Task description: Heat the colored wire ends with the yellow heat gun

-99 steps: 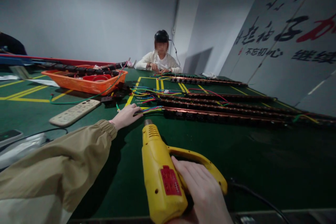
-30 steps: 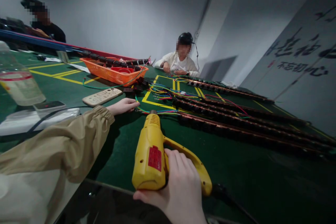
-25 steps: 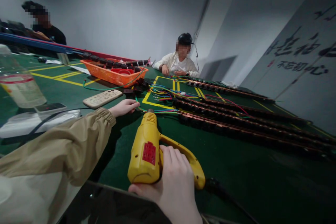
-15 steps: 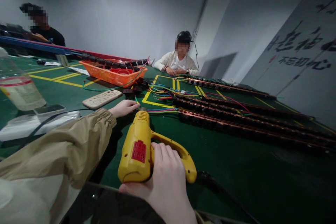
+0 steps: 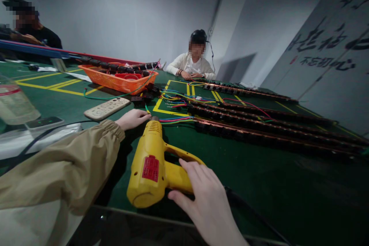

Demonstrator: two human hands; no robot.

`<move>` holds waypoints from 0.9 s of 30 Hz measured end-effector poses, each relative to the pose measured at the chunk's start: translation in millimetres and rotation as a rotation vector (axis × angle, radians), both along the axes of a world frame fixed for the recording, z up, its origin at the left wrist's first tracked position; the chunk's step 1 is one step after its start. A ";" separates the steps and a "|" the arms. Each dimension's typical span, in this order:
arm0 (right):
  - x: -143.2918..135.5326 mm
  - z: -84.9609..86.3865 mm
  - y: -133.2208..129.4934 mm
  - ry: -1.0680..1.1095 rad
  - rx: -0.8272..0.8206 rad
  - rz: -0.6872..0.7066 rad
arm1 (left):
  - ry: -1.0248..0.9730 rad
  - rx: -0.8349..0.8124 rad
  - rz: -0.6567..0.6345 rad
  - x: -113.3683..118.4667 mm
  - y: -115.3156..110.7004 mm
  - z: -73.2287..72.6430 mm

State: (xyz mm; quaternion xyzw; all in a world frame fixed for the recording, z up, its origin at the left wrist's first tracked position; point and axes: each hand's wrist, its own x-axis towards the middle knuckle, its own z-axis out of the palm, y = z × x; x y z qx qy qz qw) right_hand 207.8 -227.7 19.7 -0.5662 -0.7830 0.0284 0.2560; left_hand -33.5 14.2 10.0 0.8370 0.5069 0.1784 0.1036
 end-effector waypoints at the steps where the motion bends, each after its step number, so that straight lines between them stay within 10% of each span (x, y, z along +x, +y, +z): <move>1: 5.3 -0.9 -0.5 -0.006 0.013 -0.020 | -0.010 0.000 0.000 0.5 -1.0 1.0; 27: 72.5 -18.5 -16.3 -0.209 0.298 -0.343 | -0.118 -0.039 0.030 0.4 -4.8 4.5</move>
